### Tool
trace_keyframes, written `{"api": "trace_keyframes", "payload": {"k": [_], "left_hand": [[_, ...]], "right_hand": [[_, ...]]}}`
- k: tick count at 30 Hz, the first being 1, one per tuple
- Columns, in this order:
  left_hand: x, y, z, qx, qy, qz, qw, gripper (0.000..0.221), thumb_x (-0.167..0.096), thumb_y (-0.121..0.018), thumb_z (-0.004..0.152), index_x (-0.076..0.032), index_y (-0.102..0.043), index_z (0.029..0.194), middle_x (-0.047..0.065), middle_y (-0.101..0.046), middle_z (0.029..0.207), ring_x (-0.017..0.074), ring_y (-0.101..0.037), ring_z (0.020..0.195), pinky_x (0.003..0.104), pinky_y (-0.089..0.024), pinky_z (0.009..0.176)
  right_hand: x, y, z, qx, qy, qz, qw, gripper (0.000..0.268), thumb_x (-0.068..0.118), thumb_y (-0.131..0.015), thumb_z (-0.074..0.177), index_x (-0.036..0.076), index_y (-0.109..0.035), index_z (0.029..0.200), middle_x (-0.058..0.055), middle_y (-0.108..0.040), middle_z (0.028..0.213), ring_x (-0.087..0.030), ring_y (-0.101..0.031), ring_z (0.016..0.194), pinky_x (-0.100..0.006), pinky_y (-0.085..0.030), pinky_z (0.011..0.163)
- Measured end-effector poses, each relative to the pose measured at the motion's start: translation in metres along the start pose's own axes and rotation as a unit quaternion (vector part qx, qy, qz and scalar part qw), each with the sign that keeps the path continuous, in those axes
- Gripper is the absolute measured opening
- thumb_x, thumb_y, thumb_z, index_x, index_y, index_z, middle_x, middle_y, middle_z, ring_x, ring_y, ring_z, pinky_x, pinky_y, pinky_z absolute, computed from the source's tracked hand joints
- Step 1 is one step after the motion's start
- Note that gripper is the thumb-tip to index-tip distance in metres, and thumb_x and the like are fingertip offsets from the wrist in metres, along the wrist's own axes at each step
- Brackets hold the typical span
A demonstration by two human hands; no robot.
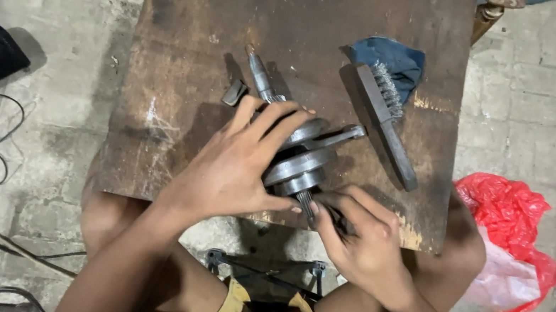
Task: Cleaning a metal crankshaft by scrubbing it with a wire brush to remove debris or rust.
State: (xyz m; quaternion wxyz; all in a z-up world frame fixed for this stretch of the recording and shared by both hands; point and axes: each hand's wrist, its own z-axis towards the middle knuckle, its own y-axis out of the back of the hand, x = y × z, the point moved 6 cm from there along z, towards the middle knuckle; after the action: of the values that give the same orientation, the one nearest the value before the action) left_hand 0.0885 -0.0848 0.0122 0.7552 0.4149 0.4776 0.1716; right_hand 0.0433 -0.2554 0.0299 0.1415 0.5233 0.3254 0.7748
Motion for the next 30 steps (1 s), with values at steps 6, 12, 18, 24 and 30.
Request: {"api": "trace_keyframes", "payload": {"k": [6, 12, 18, 24, 30], "left_hand": [[0.0, 0.001, 0.0, -0.014, -0.017, 0.01, 1.0, 0.123, -0.046, -0.103, 0.05, -0.005, -0.042, 0.148, 0.016, -0.046, 0.146, 0.0386, -0.042, 0.123, 0.05, -0.054, 0.093], [-0.001, -0.001, 0.001, -0.003, -0.009, 0.012, 1.0, 0.119, -0.046, -0.101, 0.053, -0.005, -0.041, 0.147, 0.015, -0.045, 0.146, 0.0377, -0.041, 0.125, 0.05, -0.053, 0.093], [0.004, -0.003, 0.001, -0.014, -0.011, 0.004, 1.0, 0.125, -0.043, -0.103, 0.048, -0.008, -0.04, 0.15, 0.014, -0.047, 0.144, 0.0365, -0.044, 0.123, 0.049, -0.054, 0.093], [-0.001, 0.0, -0.001, -0.023, -0.025, 0.003, 0.999, 0.117, -0.04, -0.101, 0.053, -0.007, -0.041, 0.148, 0.014, -0.047, 0.144, 0.0373, -0.045, 0.122, 0.05, -0.051, 0.097], [0.009, -0.006, -0.006, -0.037, -0.02, -0.017, 0.999, 0.123, -0.044, -0.103, 0.049, -0.011, -0.041, 0.149, 0.011, -0.047, 0.144, 0.0362, -0.042, 0.129, 0.052, -0.049, 0.106]], "right_hand": [[-0.001, 0.002, -0.003, -0.003, 0.005, 0.001, 1.0, 0.008, 0.001, -0.071, 0.083, -0.002, -0.073, 0.091, -0.006, -0.072, 0.084, -0.015, -0.061, 0.062, -0.024, -0.048, 0.056], [0.004, 0.001, 0.004, -0.052, 0.03, 0.0, 0.998, 0.007, -0.003, -0.073, 0.083, -0.005, -0.071, 0.09, -0.008, -0.072, 0.085, -0.016, -0.061, 0.062, -0.026, -0.049, 0.058], [-0.004, 0.002, 0.0, 0.037, -0.005, 0.019, 0.999, 0.008, 0.002, -0.072, 0.082, -0.004, -0.073, 0.087, -0.007, -0.072, 0.079, -0.016, -0.063, 0.061, -0.025, -0.05, 0.058], [0.001, 0.007, 0.003, -0.031, 0.038, 0.021, 0.999, 0.006, -0.003, -0.071, 0.083, -0.006, -0.07, 0.088, -0.009, -0.07, 0.085, -0.016, -0.057, 0.062, -0.025, -0.046, 0.057], [-0.023, 0.011, -0.001, 0.123, 0.046, 0.122, 0.984, 0.015, 0.004, -0.076, 0.079, -0.001, -0.077, 0.093, -0.006, -0.076, 0.082, -0.01, -0.056, 0.055, -0.02, -0.04, 0.049]]}}
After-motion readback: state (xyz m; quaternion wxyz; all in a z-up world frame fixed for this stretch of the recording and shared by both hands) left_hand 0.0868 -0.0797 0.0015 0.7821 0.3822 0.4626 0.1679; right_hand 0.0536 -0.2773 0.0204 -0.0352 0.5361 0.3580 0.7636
